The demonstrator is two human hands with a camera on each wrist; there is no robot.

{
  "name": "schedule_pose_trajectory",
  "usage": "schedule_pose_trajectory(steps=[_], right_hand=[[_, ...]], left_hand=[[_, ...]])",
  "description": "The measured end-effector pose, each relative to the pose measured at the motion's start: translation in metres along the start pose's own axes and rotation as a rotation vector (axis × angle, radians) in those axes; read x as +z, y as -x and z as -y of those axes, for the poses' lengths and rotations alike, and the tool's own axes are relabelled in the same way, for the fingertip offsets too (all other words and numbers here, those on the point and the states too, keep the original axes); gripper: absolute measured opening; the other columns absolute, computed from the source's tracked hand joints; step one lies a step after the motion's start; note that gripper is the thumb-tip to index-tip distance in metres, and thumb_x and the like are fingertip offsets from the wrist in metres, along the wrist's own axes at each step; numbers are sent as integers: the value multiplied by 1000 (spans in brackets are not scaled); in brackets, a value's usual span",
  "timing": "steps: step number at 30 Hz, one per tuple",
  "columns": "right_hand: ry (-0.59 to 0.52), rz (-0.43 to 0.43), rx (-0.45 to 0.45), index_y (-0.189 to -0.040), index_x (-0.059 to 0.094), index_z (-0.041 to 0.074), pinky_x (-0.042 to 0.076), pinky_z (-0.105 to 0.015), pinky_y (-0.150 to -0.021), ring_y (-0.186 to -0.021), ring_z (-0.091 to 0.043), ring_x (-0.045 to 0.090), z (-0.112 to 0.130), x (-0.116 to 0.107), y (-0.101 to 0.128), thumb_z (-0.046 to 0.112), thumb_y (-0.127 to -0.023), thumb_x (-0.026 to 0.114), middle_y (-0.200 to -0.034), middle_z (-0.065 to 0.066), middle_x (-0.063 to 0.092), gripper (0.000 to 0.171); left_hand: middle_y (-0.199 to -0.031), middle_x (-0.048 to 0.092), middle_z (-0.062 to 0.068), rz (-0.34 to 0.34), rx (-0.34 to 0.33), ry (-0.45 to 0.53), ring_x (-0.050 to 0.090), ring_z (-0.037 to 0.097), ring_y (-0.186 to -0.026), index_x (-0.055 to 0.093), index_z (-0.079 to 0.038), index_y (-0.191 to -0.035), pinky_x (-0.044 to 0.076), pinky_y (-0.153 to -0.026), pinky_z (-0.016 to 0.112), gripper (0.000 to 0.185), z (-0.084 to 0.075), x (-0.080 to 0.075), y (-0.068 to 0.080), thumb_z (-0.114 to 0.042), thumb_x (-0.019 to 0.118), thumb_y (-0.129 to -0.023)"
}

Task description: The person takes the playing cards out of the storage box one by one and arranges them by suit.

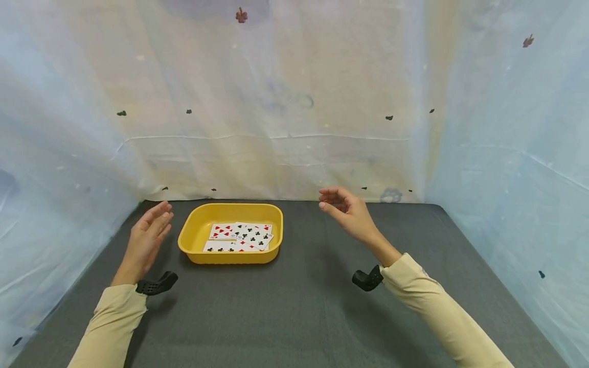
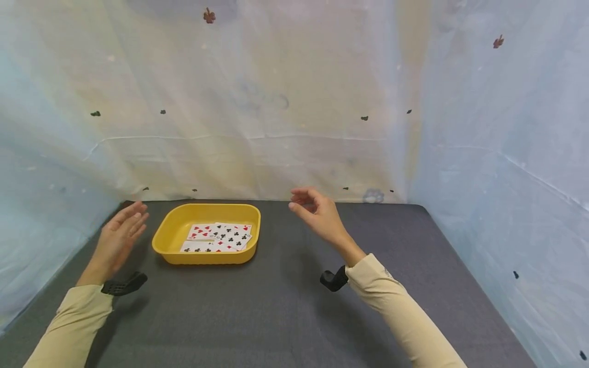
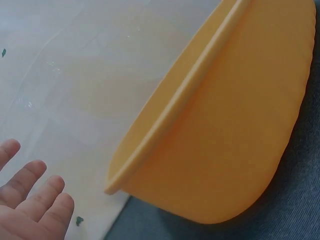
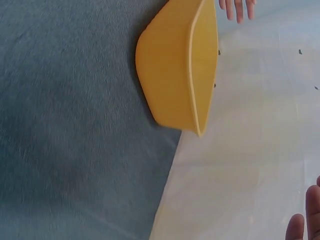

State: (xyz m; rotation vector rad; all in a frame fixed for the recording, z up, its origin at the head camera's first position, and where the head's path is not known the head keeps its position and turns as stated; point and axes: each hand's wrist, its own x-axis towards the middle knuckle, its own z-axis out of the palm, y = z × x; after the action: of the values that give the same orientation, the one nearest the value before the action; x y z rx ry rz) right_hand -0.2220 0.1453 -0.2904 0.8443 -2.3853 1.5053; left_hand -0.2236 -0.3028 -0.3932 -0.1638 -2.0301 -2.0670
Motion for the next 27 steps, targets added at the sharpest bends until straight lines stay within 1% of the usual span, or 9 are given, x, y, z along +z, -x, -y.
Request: schedule_pose_trajectory(steps=[3,6,9,12,16,18,21,24,27], right_hand=[[-13,-1,-6,-123,58,-7,49,-43,-84,-104,-34,58,-1,9,-3,3,-96,59,-113,-21,63,29],[-27,0,-11,-122,59,-7,49,-41,-83,-104,-34,59,-3,18,-7,4,-95,60,-111,-21,63,28],[-60,6,-7,-121,59,-7,49,-42,-84,-103,-35,58,-4,26,-11,4,-95,61,-111,-23,63,28],[-94,12,-2,-120,59,-8,48,-46,-86,-103,-36,58,-5,34,-16,3,-95,61,-111,-26,62,28],[-116,15,7,-120,59,-9,48,-47,-87,-103,-37,58,-6,45,-23,2,-94,62,-112,-28,61,29],[-117,19,11,-120,59,-9,48,-46,-88,-102,-36,58,-6,50,-27,3,-94,62,-112,-27,62,29],[-115,28,17,-120,60,-8,48,-44,-87,-102,-35,58,-6,58,-31,4,-94,63,-112,-26,62,29],[-115,39,10,-119,60,-8,48,-44,-86,-101,-36,58,-7,65,-34,4,-94,63,-112,-26,61,28],[-130,56,10,-119,60,-9,49,-42,-84,-100,-37,58,-9,71,-35,3,-94,62,-111,-26,61,28]], left_hand=[[-149,32,4,-4,-10,31,23,23,-142,34,-14,-151,26,-109,28,54,4,2,0,-24,53,-101],[-150,32,5,-20,-34,45,25,21,-141,32,-13,-152,27,-109,29,55,10,4,-1,-22,53,-102],[-151,31,6,-53,-71,30,26,21,-141,30,-14,-153,28,-108,29,57,16,6,-3,-23,54,-101],[-154,27,10,-81,-97,7,26,23,-141,31,-14,-153,28,-109,31,60,20,7,-4,-27,56,-100],[-157,23,14,-100,-119,10,27,22,-140,31,-15,-153,26,-110,36,64,22,10,-5,-30,59,-98],[-156,24,13,-114,-133,25,29,20,-138,31,-15,-153,27,-109,34,65,22,12,-5,-31,60,-97],[-155,26,13,-129,-149,45,33,19,-135,31,-15,-153,33,-105,25,66,23,14,-5,-32,61,-96],[-155,25,15,-115,-159,29,31,22,-136,29,-13,-154,37,-99,19,67,26,17,-5,-32,59,-97],[-157,21,17,-82,-166,-19,28,26,-139,25,-12,-155,38,-99,20,64,29,19,-6,-30,54,-101]])
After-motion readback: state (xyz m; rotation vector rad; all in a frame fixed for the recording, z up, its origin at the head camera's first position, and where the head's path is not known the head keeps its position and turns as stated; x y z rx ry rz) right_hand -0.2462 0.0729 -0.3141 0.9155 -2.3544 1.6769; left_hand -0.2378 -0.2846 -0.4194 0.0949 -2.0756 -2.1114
